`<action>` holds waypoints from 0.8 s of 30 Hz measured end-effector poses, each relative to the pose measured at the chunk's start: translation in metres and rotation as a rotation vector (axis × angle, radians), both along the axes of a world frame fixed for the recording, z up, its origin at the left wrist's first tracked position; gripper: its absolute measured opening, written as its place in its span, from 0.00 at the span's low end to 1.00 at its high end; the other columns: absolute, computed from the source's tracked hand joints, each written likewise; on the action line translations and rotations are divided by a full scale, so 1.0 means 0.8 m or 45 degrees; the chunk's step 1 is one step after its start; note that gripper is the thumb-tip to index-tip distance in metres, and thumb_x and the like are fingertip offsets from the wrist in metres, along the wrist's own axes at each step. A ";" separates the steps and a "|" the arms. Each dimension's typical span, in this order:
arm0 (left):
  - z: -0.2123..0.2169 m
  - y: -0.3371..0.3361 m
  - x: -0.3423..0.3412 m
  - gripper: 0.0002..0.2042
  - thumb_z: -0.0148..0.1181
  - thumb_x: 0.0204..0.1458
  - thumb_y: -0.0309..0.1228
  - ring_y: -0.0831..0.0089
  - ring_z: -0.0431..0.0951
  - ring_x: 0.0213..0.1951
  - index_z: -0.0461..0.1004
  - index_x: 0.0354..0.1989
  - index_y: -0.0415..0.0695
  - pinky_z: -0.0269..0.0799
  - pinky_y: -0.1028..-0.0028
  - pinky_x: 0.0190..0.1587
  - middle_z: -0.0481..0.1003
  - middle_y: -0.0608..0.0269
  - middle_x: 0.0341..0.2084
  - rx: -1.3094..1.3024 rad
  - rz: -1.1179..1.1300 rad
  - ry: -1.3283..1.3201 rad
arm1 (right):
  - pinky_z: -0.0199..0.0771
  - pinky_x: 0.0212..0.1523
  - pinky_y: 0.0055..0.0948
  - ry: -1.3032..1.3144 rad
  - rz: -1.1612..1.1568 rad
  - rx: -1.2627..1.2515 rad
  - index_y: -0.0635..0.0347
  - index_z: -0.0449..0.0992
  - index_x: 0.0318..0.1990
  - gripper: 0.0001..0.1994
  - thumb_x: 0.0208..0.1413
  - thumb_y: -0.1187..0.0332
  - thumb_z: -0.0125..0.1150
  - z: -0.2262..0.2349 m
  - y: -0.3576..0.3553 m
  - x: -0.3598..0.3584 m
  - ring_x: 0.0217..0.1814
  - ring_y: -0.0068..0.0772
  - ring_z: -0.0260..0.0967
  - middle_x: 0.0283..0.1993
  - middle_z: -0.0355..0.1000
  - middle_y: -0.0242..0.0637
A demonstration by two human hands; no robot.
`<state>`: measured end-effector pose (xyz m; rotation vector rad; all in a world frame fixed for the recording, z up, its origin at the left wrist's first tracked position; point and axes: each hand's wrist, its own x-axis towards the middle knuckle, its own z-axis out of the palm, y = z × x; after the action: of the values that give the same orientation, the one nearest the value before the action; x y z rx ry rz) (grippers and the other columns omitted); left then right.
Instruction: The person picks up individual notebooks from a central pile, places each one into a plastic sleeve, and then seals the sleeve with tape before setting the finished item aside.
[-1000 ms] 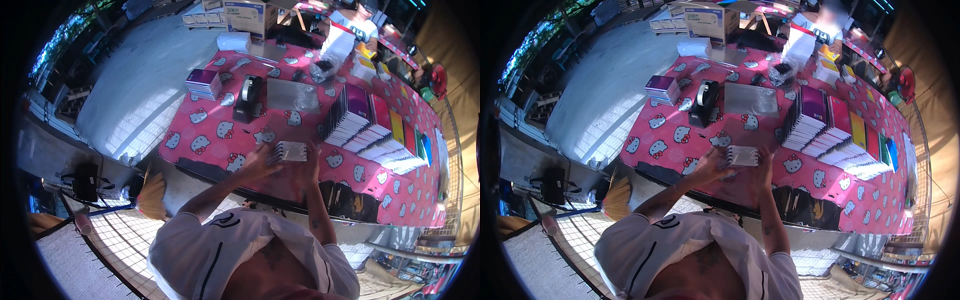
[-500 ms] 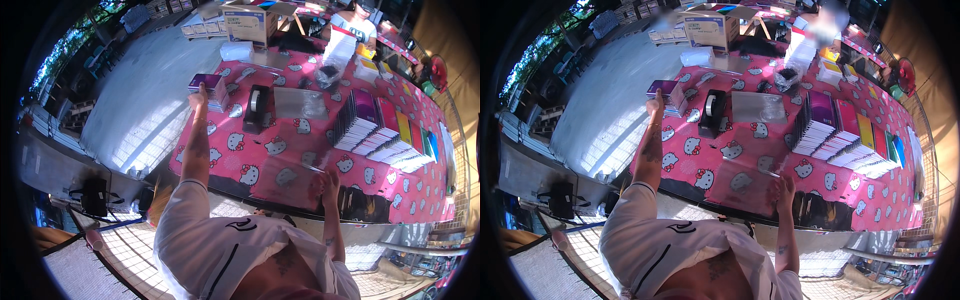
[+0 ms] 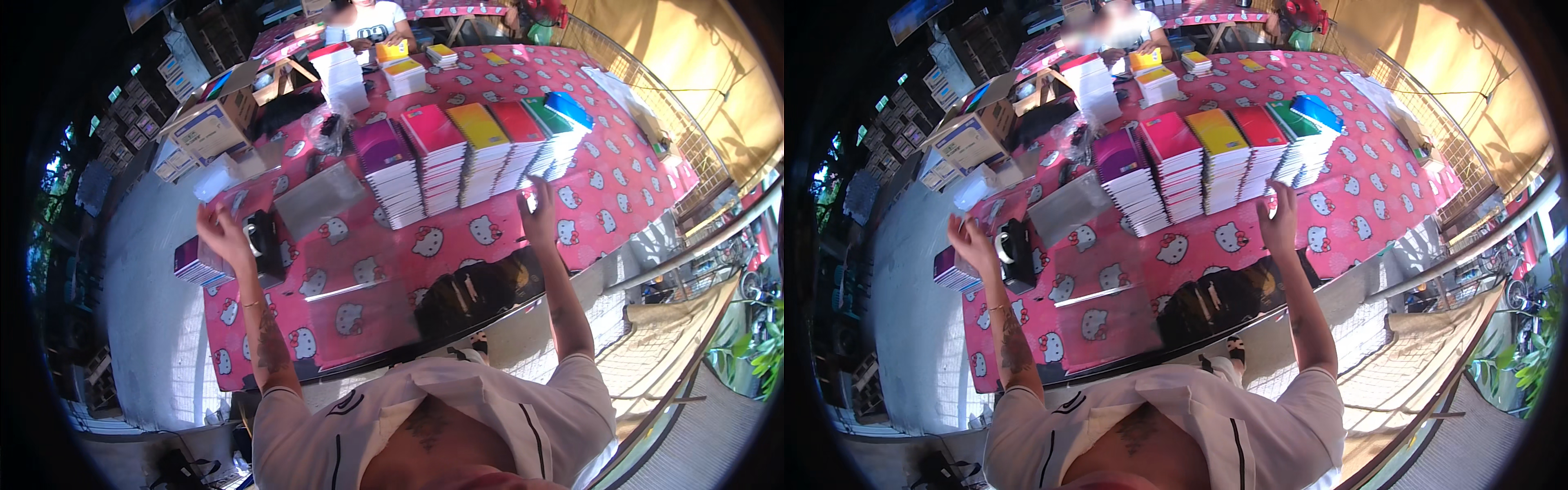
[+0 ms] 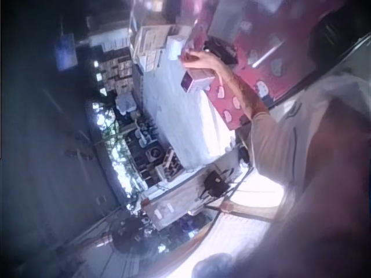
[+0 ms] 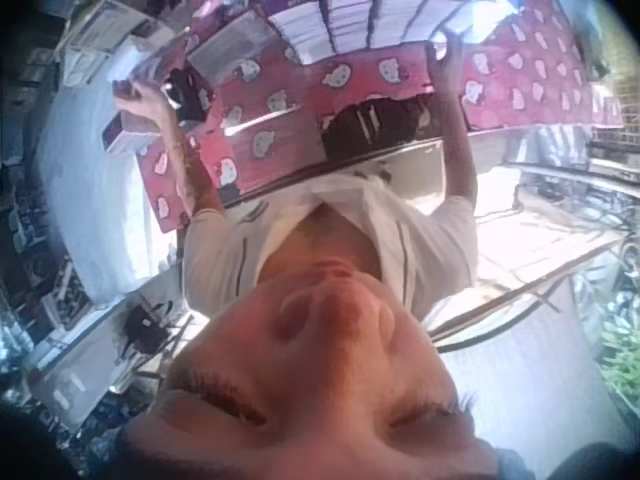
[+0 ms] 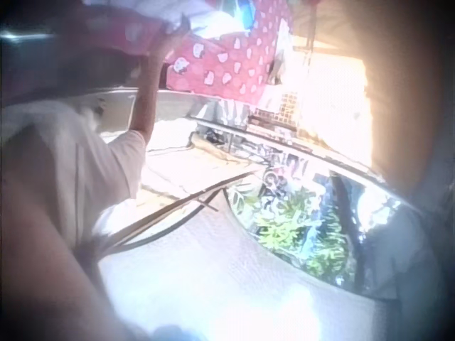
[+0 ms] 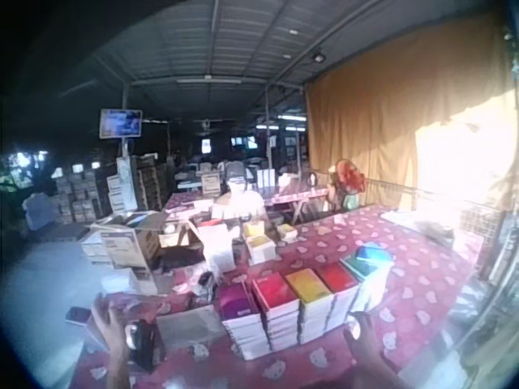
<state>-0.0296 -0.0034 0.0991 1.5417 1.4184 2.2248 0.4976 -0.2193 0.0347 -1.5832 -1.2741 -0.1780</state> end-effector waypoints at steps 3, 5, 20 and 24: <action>0.065 -0.084 0.229 0.20 0.62 0.59 0.30 0.69 0.74 0.48 0.69 0.57 0.37 0.72 0.70 0.51 0.72 0.56 0.49 0.107 -0.356 0.631 | 0.60 0.64 0.47 -0.326 -0.340 0.235 0.55 0.68 0.62 0.31 0.46 0.83 0.57 0.056 0.028 0.138 0.64 0.56 0.60 0.61 0.64 0.53; 0.079 -0.129 0.372 0.23 0.65 0.55 0.32 0.60 0.73 0.50 0.70 0.58 0.39 0.71 0.66 0.52 0.70 0.52 0.51 0.195 -0.716 0.740 | 0.60 0.65 0.50 -0.418 -0.462 0.139 0.53 0.68 0.62 0.32 0.46 0.83 0.55 0.088 0.043 0.220 0.66 0.56 0.59 0.62 0.63 0.52; 0.012 -0.192 0.635 0.18 0.58 0.56 0.22 0.70 0.78 0.47 0.68 0.55 0.38 0.77 0.69 0.49 0.76 0.56 0.45 -0.832 -1.780 -0.298 | 0.62 0.63 0.46 -0.939 -0.249 -0.080 0.57 0.78 0.52 0.17 0.54 0.68 0.64 0.084 0.060 0.371 0.60 0.37 0.69 0.56 0.74 0.31; 0.007 -0.229 0.541 0.22 0.58 0.55 0.23 0.71 0.77 0.46 0.64 0.60 0.39 0.76 0.70 0.50 0.76 0.57 0.45 -0.918 -1.434 -0.077 | 0.65 0.53 0.43 -0.854 0.024 0.079 0.54 0.79 0.51 0.16 0.54 0.70 0.63 0.067 0.024 0.342 0.51 0.36 0.69 0.53 0.74 0.32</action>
<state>0.4033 -0.1865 0.1047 1.4001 0.7952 0.9460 0.7713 -0.2004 0.0881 -1.5066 -1.7661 -0.7789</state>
